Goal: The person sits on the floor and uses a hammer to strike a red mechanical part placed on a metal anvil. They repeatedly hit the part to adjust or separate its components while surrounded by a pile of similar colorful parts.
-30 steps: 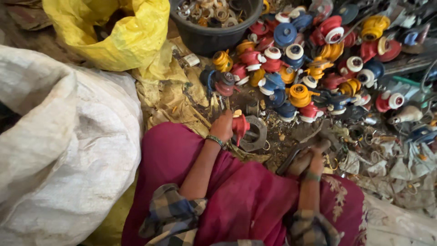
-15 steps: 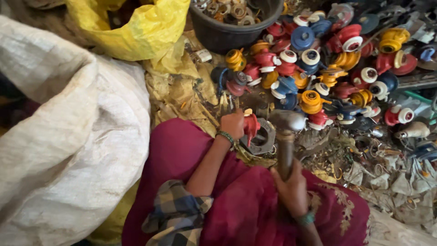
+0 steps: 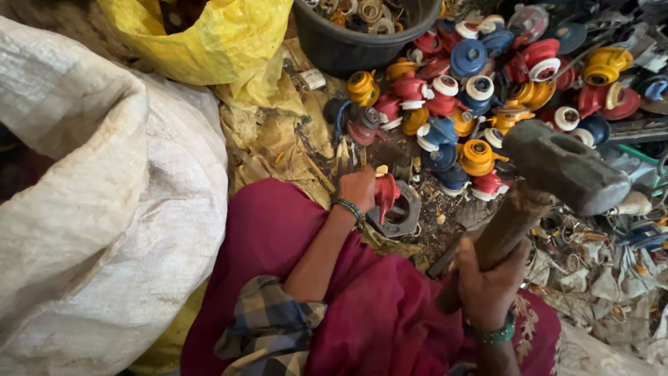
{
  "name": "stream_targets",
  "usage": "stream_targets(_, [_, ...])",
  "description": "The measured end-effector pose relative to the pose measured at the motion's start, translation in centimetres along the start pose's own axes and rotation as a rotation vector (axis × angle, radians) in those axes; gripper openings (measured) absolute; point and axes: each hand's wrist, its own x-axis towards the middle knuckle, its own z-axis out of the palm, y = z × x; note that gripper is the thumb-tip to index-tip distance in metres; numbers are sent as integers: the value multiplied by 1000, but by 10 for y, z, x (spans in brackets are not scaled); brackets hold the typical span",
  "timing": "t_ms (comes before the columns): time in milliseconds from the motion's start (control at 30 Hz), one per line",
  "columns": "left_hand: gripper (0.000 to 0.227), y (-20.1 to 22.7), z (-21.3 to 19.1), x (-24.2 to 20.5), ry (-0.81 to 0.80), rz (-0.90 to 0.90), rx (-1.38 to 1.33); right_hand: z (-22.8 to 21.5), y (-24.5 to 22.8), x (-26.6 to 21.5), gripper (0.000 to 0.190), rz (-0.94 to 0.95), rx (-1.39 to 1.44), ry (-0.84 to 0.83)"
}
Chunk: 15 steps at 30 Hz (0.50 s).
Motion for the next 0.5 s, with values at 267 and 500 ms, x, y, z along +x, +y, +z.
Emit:
stream_targets(267, [31, 6, -7, 7, 26, 26, -46, 52, 58, -6, 52, 121, -319, -267])
stream_targets(500, [33, 5, -6, -5, 12, 16, -35, -19, -5, -4, 30, -67, -147, 86])
